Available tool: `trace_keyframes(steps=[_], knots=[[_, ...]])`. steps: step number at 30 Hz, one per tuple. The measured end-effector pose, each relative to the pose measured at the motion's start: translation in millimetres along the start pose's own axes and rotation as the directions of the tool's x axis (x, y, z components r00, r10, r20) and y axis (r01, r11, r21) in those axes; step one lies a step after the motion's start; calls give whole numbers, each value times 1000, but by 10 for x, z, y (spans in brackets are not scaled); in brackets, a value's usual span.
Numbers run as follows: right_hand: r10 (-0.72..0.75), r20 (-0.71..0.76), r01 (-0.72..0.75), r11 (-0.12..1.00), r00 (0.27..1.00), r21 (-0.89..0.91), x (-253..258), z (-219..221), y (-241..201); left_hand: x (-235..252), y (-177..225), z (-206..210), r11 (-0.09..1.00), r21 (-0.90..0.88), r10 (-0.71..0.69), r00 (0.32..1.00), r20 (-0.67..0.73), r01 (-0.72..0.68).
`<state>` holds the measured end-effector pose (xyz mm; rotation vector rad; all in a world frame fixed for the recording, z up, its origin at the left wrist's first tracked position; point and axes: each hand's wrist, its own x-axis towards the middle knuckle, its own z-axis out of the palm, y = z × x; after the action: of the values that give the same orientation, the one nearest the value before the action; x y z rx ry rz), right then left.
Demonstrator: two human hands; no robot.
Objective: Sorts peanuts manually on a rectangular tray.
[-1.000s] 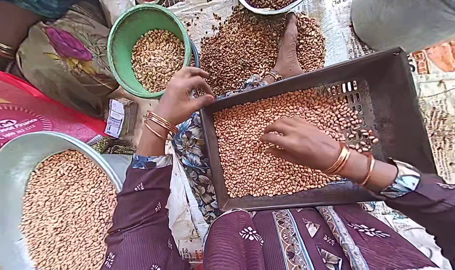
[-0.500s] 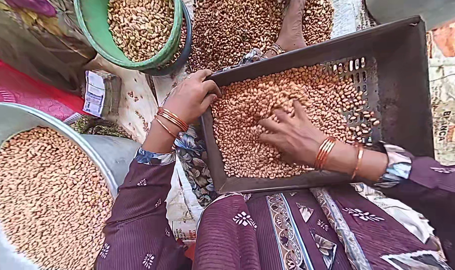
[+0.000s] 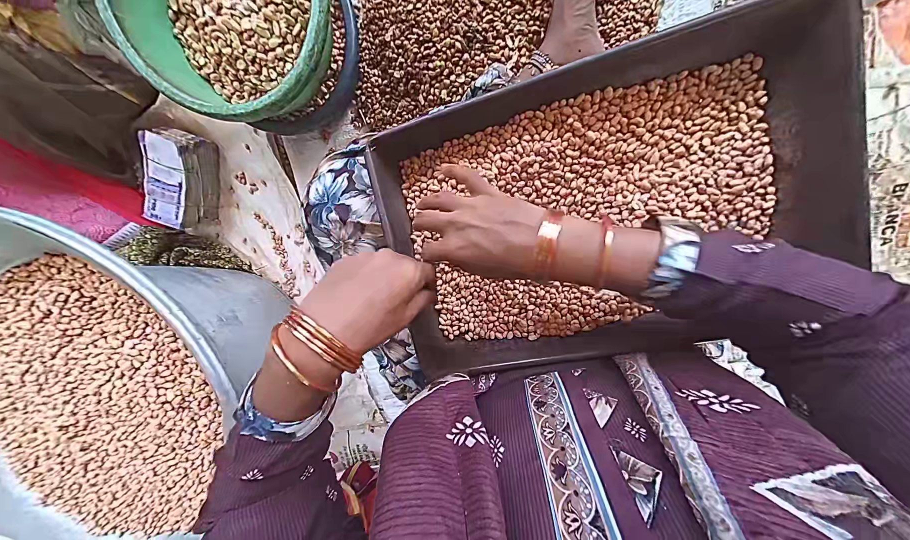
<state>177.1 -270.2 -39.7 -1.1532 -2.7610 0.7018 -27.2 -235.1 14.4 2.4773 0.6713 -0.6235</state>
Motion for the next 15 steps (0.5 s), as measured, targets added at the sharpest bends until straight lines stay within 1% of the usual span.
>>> trace_keyframes(steps=[1, 2, 3, 5, 7, 9, 13, 15], knots=[[-32, 12, 32, 999, 999, 13, 142, 97, 50, 19, 44, 52, 1000, -4, 22, 999, 43, -22], [-32, 29, 31, 999, 999, 27, 217, 172, 103, 46, 80, 102, 999, -6, 41, 998, 51, -41], [-14, 44, 13, 1000, 999, 22, 227, 217, 156, 78, 102, 155, 998, 1, 58, 998, 18, -58], [76, 77, -75, 997, 994, -14, 106, 184, 243, 154, 110, 263, 996, 66, 68, 988, -136, -59], [204, 115, -201, 979, 972, -34, -132, 90, 321, 235, 132, 365, 985, 173, 44, 956, -291, 7], [313, 125, -309, 950, 942, -49, -407, -9, 408, 325, 138, 450, 975, 222, 58, 922, -384, 31], [520, 168, -514, 854, 838, -79, -908, -163, 487, 480, 165, 612, 973, 219, 162, 895, -415, -75], [595, 170, -591, 803, 785, -78, -1120, -205, 520, 526, 165, 662, 969, 229, 180, 902, -392, -94]])
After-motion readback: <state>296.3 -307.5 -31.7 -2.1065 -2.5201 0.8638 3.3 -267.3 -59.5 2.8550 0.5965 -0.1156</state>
